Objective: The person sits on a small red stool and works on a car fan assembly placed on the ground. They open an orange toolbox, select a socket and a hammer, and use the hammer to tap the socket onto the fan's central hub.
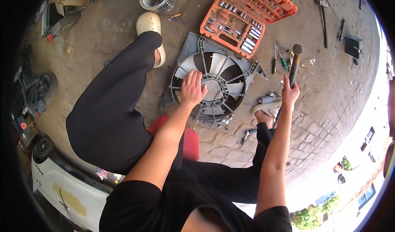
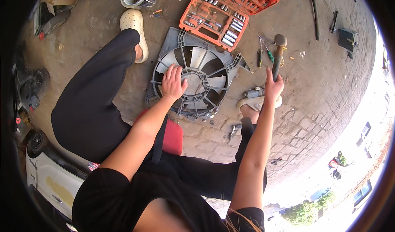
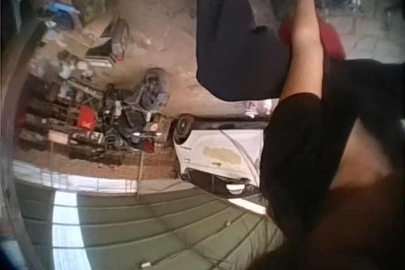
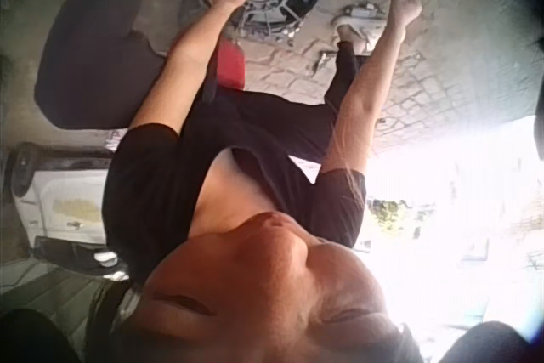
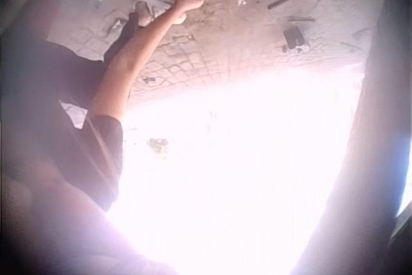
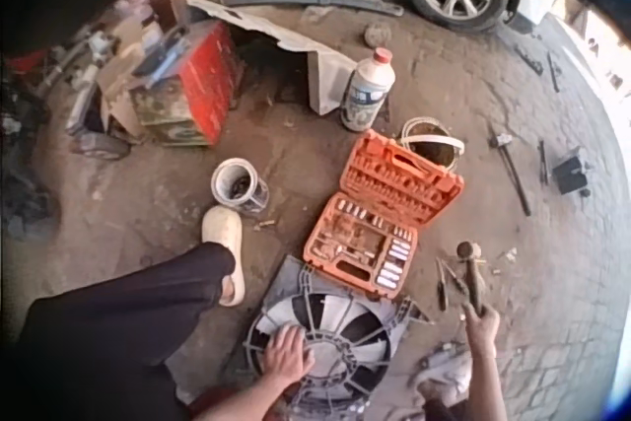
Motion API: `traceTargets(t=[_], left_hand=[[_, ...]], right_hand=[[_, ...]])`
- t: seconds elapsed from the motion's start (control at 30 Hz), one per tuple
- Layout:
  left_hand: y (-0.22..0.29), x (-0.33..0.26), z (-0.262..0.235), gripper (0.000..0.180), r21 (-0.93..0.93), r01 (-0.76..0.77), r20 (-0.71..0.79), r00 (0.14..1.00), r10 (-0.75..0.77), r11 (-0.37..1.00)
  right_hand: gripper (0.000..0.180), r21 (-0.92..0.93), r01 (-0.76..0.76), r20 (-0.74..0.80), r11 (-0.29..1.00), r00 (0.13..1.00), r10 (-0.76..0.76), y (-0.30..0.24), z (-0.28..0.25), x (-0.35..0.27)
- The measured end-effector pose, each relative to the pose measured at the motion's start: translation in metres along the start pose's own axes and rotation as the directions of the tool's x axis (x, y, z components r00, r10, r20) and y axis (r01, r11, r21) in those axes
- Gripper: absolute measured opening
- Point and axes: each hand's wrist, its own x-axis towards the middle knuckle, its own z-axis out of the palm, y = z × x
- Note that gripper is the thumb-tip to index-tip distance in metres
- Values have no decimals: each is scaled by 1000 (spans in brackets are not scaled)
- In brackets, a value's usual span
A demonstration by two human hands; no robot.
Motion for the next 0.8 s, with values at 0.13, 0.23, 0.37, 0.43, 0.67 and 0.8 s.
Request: traceTargets(t=[0.13,0.23,0.37,0.43,0.67,0.8], left_hand=[[-2,-1,2,56,-8,-4,-26,1000,4,1000],[-1,-3,-2,56,-66,-21,-118,993,13,998],[12,-3,-4,52,-101,-23,-210,978,2,995],[23,-5,-6,47,-148,-61,-154,987,38,987],[43,4,7,36,-387,6,-85,995,-42,922],[51,9,8,29,-409,65,-111,986,-121,910]], right_hand=[[32,647,-106,40,755,994,105,-58,20,-131],[41,758,-122,57,641,991,120,-62,45,-187],[39,672,-221,-5,707,953,303,-50,86,-253],[45,482,-263,-29,836,949,315,-28,99,-271],[45,97,-165,7,981,986,165,1,120,-302],[38,107,-249,14,963,969,248,5,130,-303]])
